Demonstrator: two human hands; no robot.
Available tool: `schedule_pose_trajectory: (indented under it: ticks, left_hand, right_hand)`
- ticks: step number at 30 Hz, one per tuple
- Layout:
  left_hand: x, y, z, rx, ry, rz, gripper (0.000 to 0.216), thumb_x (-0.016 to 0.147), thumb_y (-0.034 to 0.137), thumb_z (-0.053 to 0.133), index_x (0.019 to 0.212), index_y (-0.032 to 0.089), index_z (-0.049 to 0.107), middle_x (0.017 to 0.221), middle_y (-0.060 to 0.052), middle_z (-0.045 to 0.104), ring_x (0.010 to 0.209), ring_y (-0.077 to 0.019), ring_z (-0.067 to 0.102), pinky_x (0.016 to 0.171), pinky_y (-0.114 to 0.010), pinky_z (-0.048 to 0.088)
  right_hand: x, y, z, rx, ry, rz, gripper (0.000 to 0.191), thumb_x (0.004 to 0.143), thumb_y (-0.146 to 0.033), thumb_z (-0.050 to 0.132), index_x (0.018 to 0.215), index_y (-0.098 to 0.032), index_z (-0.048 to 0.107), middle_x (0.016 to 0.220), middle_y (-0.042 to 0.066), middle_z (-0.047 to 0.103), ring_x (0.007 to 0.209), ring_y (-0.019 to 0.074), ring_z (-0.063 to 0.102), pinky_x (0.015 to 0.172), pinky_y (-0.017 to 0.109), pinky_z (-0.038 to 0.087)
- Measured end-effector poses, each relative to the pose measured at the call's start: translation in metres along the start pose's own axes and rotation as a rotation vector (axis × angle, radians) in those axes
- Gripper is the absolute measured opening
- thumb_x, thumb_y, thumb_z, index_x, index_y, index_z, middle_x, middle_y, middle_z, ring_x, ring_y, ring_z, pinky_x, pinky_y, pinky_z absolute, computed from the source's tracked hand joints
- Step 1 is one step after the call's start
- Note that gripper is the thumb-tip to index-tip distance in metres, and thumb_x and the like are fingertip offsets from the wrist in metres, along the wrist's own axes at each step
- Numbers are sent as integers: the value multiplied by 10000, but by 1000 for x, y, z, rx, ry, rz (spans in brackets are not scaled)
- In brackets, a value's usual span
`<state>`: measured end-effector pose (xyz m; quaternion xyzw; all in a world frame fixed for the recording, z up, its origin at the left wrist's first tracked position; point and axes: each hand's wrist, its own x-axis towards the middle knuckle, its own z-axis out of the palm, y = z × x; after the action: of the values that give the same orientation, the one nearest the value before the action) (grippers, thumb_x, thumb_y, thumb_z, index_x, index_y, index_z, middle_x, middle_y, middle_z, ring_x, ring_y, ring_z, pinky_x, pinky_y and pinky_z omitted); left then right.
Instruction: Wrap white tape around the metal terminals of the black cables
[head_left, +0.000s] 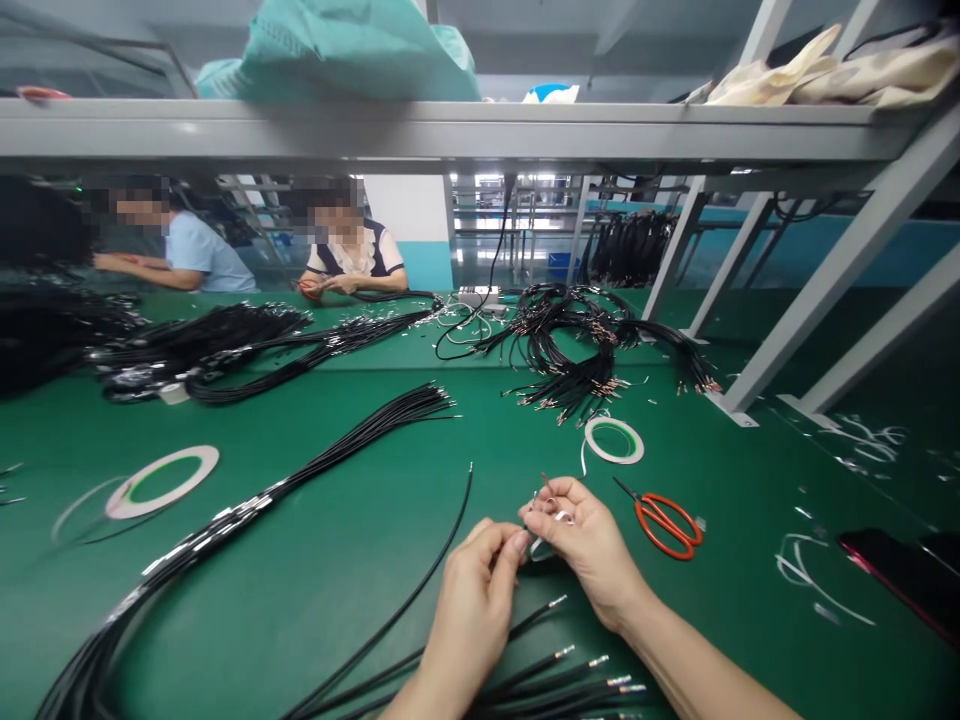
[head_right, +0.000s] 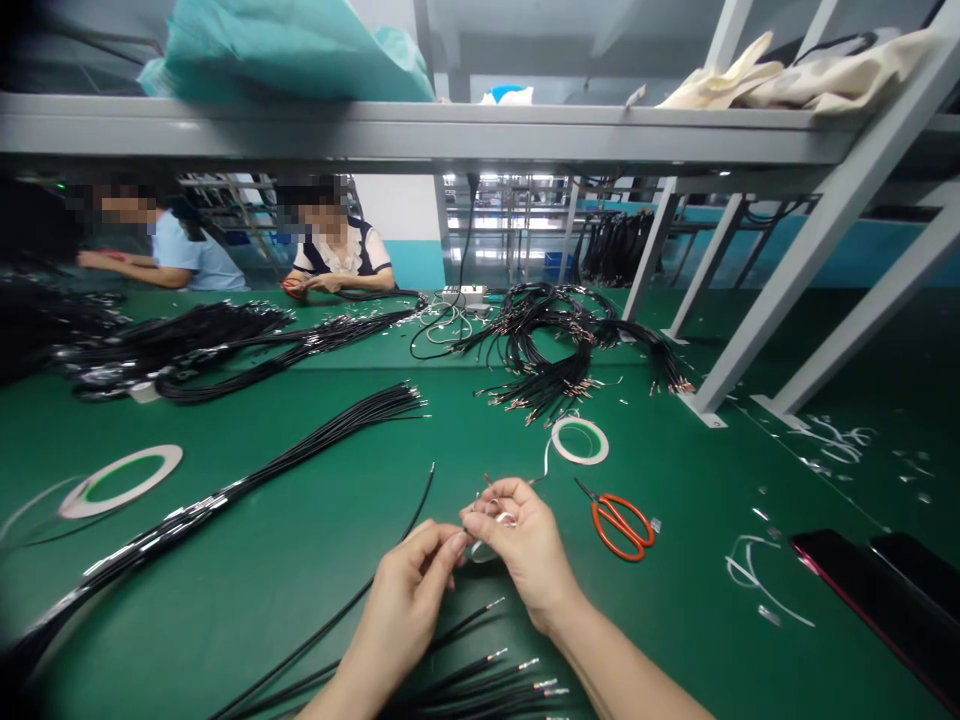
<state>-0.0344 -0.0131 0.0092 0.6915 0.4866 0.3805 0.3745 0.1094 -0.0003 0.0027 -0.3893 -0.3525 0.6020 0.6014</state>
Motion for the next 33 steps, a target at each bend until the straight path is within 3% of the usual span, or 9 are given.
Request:
schedule_pose_trajectory:
  ticks: [3, 6, 8, 13, 17, 23, 29, 31, 33]
  left_hand:
    - [1, -2, 1, -66, -20, -42, 321, 929, 373, 424, 743, 179, 600, 687, 2, 532, 586, -135, 507, 578, -233, 400]
    - [2, -2, 1, -121, -31, -73, 309, 921, 387, 429, 833, 172, 633, 717, -5, 556, 566, -132, 504, 551, -230, 406]
    - [1, -1, 1, -113, -20, -65, 304, 914, 386, 443, 838, 172, 645, 712, -7, 560, 582, -139, 513, 555, -230, 408]
    - [1, 1, 1, -39, 52, -18, 272, 880, 367, 517, 749, 169, 650, 681, -12, 565, 625, -153, 538, 586, -233, 408]
    - [2, -1, 2, -8, 85, -20, 252, 852, 359, 555, 732, 166, 663, 668, -13, 574, 561, -136, 521, 527, -221, 395]
    - [4, 1, 1, 32, 95, -2, 229, 849, 340, 559, 732, 167, 653, 660, -8, 577, 555, -131, 529, 516, -215, 396]
    - [1, 0, 2, 72, 105, 20, 232, 854, 336, 553, 714, 178, 648, 645, 1, 545, 531, -125, 489, 500, -216, 373]
    - [1, -1, 3, 65, 116, 20, 237, 852, 342, 555, 710, 178, 651, 644, 3, 542, 525, -122, 482, 499, -216, 372]
    - [1, -1, 3, 45, 129, 16, 222, 855, 339, 553, 755, 176, 666, 665, -2, 556, 544, -125, 499, 516, -218, 387]
  right_hand:
    - [2, -4, -5, -25, -54, 35, 386, 634, -299, 834, 881, -192, 557, 791, 9, 695, 631, 120, 610, 588, 227, 457]
    - [5, -8, -7, -38, 15, 36, 333, 725, -366, 757, 905, -192, 537, 822, 28, 713, 382, 31, 397, 379, 175, 250]
    - [6, -8, -7, -35, 51, 16, 321, 742, -370, 741, 912, -193, 533, 792, 17, 700, 367, 25, 345, 364, 177, 190]
    - [3, -5, -4, -32, 38, -20, 339, 679, -286, 801, 898, -196, 560, 767, -17, 633, 661, 110, 585, 557, 196, 422]
    - [4, -9, -6, -114, -59, -14, 369, 646, -284, 818, 883, -199, 548, 782, -9, 653, 734, 143, 612, 700, 261, 466]
    - [6, -14, -10, -120, -18, 52, 313, 737, -385, 729, 889, -194, 533, 814, 27, 697, 555, 98, 544, 463, 189, 356]
    - [3, -6, -4, -145, -42, -48, 353, 654, -308, 811, 867, -205, 549, 740, -24, 643, 682, 131, 590, 660, 247, 459]
    - [3, -6, -2, -146, -56, -24, 376, 633, -332, 823, 862, -203, 554, 741, -13, 657, 663, 135, 590, 628, 243, 459]
    - [3, -9, 0, -157, -13, -12, 339, 692, -406, 767, 866, -195, 568, 775, 12, 684, 526, 95, 524, 488, 206, 399]
